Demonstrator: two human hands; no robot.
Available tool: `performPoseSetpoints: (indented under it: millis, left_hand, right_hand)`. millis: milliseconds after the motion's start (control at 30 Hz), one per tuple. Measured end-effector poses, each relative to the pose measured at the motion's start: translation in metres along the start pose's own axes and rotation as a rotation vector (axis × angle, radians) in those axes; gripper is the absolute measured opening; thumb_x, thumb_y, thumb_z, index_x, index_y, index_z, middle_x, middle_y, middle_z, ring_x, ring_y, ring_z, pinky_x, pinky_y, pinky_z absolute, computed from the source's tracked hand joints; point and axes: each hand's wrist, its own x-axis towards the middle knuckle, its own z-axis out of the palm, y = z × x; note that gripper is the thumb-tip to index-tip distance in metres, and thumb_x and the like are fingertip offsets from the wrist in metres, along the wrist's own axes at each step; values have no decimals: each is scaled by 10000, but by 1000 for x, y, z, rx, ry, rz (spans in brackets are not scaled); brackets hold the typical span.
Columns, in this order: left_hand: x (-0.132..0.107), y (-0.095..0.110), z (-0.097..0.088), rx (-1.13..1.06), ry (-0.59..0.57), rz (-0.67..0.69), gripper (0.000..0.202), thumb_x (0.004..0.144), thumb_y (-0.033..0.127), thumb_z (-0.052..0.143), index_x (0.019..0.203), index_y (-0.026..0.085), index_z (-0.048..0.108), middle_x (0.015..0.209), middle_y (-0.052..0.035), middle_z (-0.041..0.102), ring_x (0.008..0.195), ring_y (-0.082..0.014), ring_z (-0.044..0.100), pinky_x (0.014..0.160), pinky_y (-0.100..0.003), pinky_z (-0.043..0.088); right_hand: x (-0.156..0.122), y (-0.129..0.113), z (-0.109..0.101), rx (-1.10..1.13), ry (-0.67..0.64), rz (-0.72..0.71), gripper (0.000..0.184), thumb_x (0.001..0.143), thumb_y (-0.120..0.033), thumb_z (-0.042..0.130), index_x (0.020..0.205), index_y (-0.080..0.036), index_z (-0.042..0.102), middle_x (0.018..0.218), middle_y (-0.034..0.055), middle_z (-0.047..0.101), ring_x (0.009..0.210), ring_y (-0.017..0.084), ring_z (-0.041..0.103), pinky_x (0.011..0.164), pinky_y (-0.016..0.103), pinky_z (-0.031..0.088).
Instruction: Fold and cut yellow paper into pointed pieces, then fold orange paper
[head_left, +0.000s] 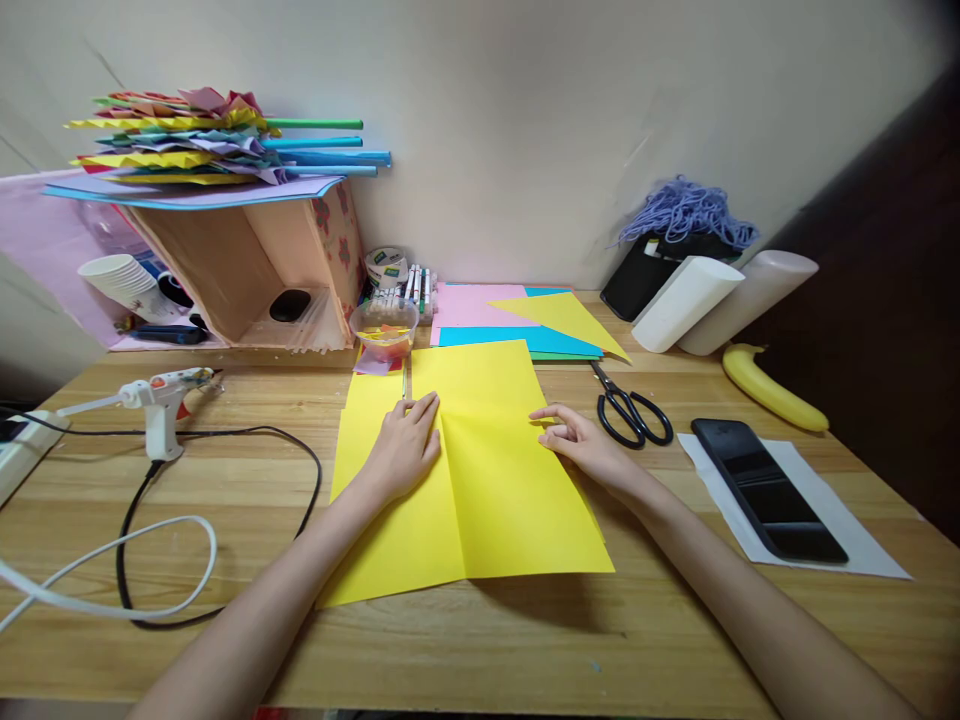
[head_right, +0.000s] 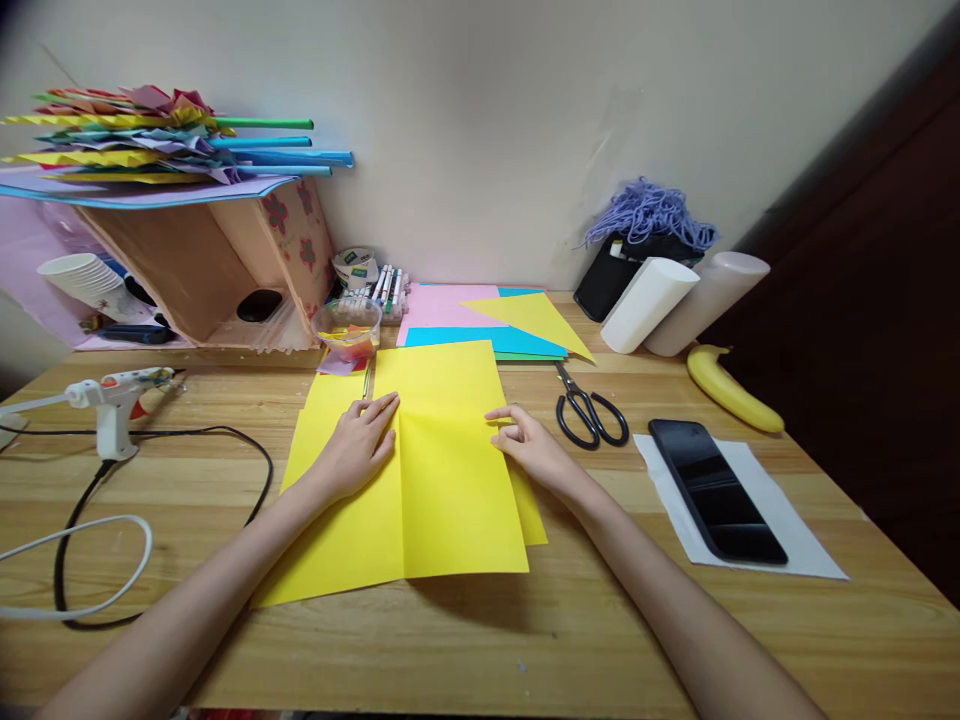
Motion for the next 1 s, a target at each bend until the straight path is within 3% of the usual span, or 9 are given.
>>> performPoseSetpoints:
  millis: [200,367,533,733,1000]
  left_hand:
    - [0,-2,2,-17,8,0,454,840,243,373,1277,130,424,1312,-98,454,1072,-262,433,894,-441,404]
    - [-2,-3,0,-64,17,-10,435,851,251,374,1273,154,417,1307,-96,456,1105,-247,435,933,-433,380]
    - [-7,0,-17,-78,77,-62,419,867,270,353,1269,163,405,1319,-101,443,1173,-234,415,962,-421,357]
    - [-11,0,-13,-90,-96,70,463,884,238,291,1344,185,303,1399,-52,353,1288,-181,297,1063,-404,234]
    - [-10,-4,2,-20,-162,14,509,903,340,240,1384,179,208,1455,-54,211,1330,-169,196,1088,-392,187]
  right_hand:
    - [-2,-4,-1,82,14,25,358,700,-375,563,998,-188,498,499,-100,273,423,73,233,451,228,179]
    - [-3,0,-4,26,-62,-35,357,726,-423,578,1005,-217,498,518,-96,269,448,77,257,465,216,193]
    - [10,13,-5,70,127,-101,268,722,-439,587,812,-205,494,559,-63,414,505,100,387,496,220,279]
    - [22,18,-4,86,166,-133,274,743,-450,564,830,-195,514,612,-36,487,567,121,455,521,226,322]
    - [16,12,-6,113,119,-36,333,715,-450,581,905,-183,520,550,-47,502,491,109,464,478,220,338]
